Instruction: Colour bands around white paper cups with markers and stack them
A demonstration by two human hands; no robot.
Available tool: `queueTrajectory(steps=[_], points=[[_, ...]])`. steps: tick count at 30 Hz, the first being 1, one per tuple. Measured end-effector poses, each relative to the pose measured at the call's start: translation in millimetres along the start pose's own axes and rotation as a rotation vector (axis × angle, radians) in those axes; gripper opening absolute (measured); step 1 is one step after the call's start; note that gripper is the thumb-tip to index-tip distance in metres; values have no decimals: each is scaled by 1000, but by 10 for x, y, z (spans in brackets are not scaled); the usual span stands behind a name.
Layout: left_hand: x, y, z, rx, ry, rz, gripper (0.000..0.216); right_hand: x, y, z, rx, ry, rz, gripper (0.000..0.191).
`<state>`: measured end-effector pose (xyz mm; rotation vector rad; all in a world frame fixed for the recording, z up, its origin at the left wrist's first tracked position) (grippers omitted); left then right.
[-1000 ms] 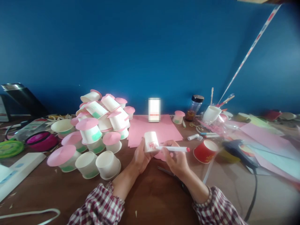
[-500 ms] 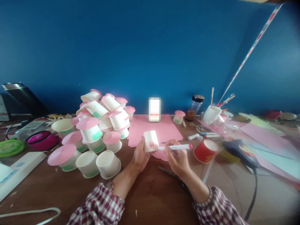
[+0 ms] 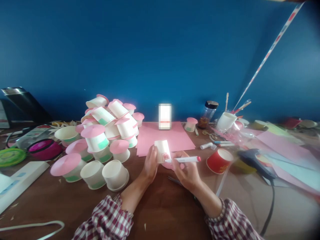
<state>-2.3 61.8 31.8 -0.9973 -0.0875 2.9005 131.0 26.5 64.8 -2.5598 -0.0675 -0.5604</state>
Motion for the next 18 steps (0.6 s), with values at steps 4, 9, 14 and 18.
queueTrajectory(steps=[4, 9, 14, 18], points=[[33, -17, -51, 16, -28, 13, 17, -16, 6, -6, 9, -17, -28, 9], [75, -37, -101, 13, -39, 10, 18, -5, 1, -15, 11, 12, -38, 9], [50, -22, -72, 21, -35, 11, 20, -21, 0, 9, -9, 15, -62, 10], [30, -15, -55, 12, -60, 2, 23, -31, 1, 27, -26, 17, -75, 10]])
Point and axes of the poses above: each hand's wrist, its own y-axis away from the middle knuckle, its own x-axis out of the back of the hand, z = x × y, the point moved 4 cm from there along -y, towards the middle knuckle, and after that the axes turned 4 degrees about -z, right-handed, at the moved point
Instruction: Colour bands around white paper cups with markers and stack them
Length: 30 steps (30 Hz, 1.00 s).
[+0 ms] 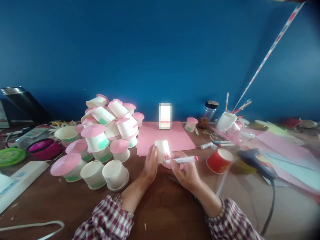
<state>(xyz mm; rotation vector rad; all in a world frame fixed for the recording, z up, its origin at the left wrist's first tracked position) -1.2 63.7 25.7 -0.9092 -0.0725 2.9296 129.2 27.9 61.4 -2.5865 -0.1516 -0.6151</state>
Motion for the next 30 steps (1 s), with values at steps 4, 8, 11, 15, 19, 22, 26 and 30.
queueTrajectory(steps=[4, 8, 11, 15, 19, 22, 26, 30], points=[[9, 5, 12, -18, -42, 6, 25, 10, -6, -14, 8, 6, 2, 9], [11, 5, 15, 6, -23, 21, 29, 11, -13, -34, 2, -8, -1, 8], [10, -11, -12, 29, 44, 24, 32, 3, -15, -23, -25, -80, -1, 9], [41, -43, -87, 58, 110, 48, 33, 58, -19, 60, -92, -245, 133, 9], [62, -51, -130, 68, 134, 42, 33, 102, -29, 108, -104, -272, 192, 7], [52, -41, -115, 48, 129, 22, 32, 76, -32, 75, -87, -204, 137, 7], [30, -32, -78, 30, 112, 10, 30, 28, -29, 23, -81, -148, 72, 8], [19, -44, -80, 57, 128, -24, 36, 42, -36, 38, -106, -120, 75, 10]])
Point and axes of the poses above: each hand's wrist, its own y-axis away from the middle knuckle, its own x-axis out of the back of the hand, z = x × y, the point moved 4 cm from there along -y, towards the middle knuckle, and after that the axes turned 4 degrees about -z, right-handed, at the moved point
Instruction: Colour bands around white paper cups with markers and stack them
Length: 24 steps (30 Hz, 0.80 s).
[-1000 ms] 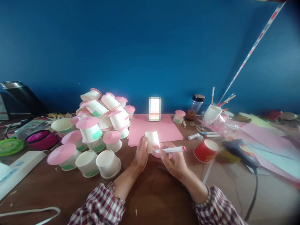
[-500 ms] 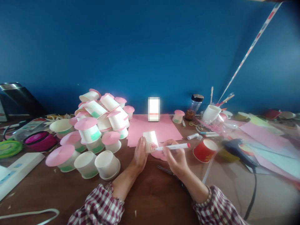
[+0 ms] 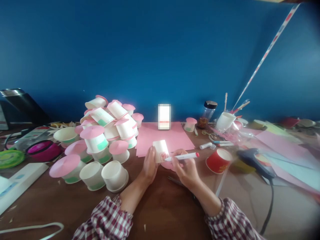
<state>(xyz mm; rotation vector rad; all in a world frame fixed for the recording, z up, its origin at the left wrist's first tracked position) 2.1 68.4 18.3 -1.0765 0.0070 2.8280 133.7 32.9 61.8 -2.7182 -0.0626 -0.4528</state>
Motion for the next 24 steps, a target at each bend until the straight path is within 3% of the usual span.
queueTrajectory(steps=[13, 24], points=[[15, 0, -23, 53, -1, 24, 41, 5, -22, 28, 1, -33, -3, 11], [-46, 39, 20, 9, -60, -13, 38, -32, -15, 100, -16, -87, -20, 12]])
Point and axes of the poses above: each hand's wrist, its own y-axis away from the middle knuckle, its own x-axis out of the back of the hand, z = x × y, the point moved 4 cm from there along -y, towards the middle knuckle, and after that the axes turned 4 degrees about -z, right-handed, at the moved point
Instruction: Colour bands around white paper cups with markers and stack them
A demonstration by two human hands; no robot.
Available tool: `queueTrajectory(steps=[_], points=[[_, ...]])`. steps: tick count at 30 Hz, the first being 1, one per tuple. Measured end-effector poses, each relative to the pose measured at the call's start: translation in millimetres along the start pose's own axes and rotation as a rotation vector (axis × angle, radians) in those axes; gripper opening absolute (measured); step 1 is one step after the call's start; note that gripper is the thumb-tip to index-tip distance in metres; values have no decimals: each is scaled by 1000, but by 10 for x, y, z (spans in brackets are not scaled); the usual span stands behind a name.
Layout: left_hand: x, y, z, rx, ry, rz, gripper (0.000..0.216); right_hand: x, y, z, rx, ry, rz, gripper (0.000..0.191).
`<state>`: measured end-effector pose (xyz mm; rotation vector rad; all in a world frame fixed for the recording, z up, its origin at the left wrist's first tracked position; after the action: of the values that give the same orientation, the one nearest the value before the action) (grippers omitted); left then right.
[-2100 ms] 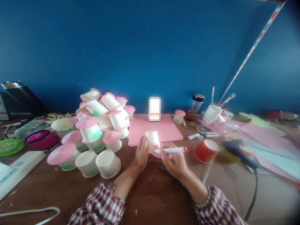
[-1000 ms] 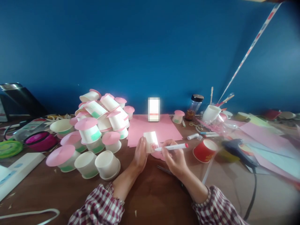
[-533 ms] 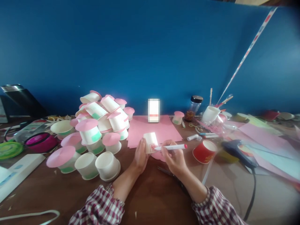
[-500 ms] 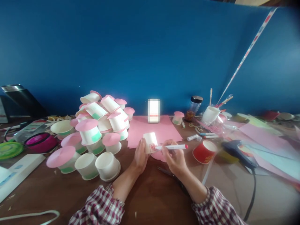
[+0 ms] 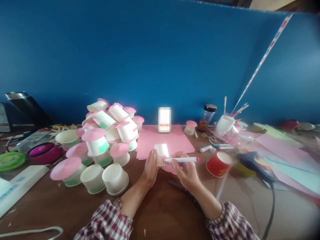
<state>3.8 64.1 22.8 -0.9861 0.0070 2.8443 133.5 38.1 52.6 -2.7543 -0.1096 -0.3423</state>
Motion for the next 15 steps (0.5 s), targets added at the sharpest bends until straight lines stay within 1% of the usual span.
queueTrajectory(steps=[2, 9, 12, 15], points=[[-5, 4, 14, -8, -8, -8, 35, 14, -2, 6, 6, 2, 17, 11], [65, -19, 2, 7, -9, 36, 40, 22, -22, -38, 11, -44, -31, 11], [82, -30, -17, 23, -6, 62, 40, 26, -31, -42, 3, -112, -29, 14], [96, -31, -35, 35, 21, 97, 36, 17, -33, -44, 5, -208, -56, 17]])
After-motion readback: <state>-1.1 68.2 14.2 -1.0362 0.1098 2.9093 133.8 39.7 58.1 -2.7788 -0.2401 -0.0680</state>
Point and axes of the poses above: each hand's wrist, its own y-axis away from the middle knuckle, its own x-axis out of the back of the hand, z = x × y, the point moved 4 cm from there along -y, towards the middle knuckle, and after that the axes turned 4 degrees about -z, right-handed, at the moved point
